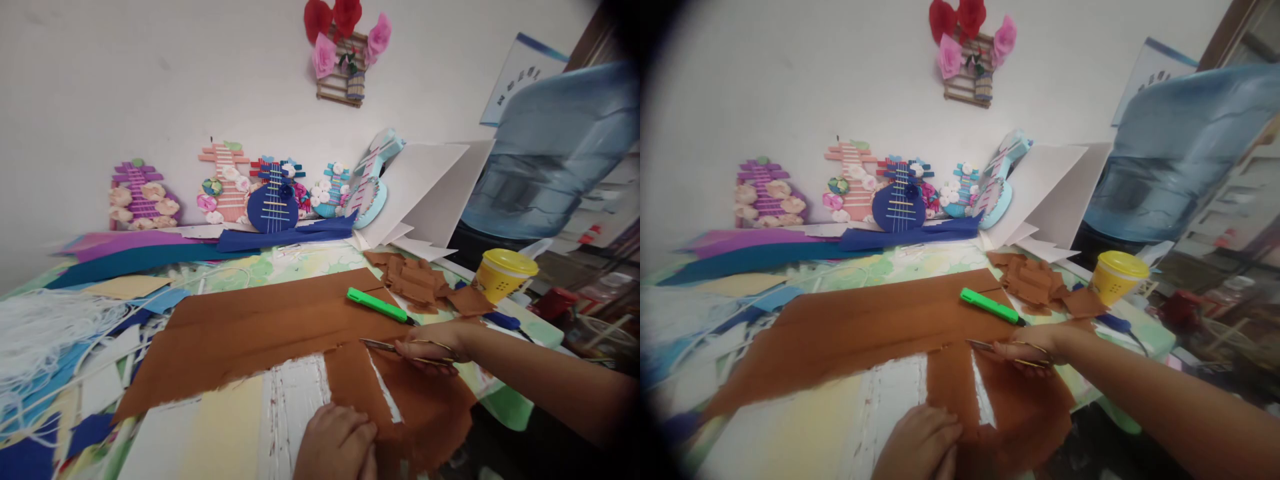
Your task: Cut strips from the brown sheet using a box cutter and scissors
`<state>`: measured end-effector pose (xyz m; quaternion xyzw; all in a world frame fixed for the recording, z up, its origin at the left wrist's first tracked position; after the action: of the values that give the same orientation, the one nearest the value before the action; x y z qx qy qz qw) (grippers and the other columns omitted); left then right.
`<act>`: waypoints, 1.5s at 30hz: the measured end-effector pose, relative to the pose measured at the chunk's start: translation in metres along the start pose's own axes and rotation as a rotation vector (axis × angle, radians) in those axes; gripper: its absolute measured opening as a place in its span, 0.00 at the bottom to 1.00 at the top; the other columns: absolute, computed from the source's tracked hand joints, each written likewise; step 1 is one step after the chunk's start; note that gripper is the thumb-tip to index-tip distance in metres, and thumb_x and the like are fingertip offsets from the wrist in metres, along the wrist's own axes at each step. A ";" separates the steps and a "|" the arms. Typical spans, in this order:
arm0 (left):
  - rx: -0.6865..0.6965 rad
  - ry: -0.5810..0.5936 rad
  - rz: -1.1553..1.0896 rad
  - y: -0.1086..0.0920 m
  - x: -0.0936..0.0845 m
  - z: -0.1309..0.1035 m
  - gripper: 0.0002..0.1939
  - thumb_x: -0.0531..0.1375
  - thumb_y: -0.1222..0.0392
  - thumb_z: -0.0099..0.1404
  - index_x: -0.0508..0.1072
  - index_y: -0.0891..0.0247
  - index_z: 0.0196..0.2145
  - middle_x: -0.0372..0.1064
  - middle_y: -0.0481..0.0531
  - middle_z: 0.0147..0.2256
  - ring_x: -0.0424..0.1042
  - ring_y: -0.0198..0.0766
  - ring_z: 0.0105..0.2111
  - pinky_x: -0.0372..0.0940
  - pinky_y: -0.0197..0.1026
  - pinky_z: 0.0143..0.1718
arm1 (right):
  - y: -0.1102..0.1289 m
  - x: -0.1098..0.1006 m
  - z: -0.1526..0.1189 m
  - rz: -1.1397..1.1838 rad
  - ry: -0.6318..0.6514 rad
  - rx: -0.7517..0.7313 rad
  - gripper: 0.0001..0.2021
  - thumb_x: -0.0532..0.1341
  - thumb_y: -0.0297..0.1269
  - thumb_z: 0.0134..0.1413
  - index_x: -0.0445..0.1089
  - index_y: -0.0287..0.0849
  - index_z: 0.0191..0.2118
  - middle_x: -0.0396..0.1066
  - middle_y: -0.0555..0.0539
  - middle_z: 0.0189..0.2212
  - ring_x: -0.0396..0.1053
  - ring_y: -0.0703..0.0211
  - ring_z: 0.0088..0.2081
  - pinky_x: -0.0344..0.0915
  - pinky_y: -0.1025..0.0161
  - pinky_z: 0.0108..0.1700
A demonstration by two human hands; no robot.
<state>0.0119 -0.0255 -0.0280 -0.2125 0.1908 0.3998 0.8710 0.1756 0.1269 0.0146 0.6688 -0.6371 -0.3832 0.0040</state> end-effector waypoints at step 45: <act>0.085 0.074 0.042 0.013 0.026 -0.027 0.12 0.48 0.60 0.62 0.70 0.57 0.27 0.69 0.43 0.23 0.67 0.31 0.23 0.62 0.35 0.30 | -0.002 -0.025 0.016 -0.129 0.150 -0.031 0.32 0.47 0.70 0.34 0.55 0.39 0.18 0.54 0.55 0.12 0.51 0.72 0.12 0.49 0.72 0.12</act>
<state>0.0135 -0.0162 -0.0667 -0.1860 0.2441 0.4015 0.8629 0.1719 0.1568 0.0147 0.7350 -0.5846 -0.3415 0.0373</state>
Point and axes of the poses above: each hand's wrist, its own z-axis towards the middle knuckle, its own x-axis out of the palm, y = z × x, the point moved 3 cm from there along z, towards the middle knuckle
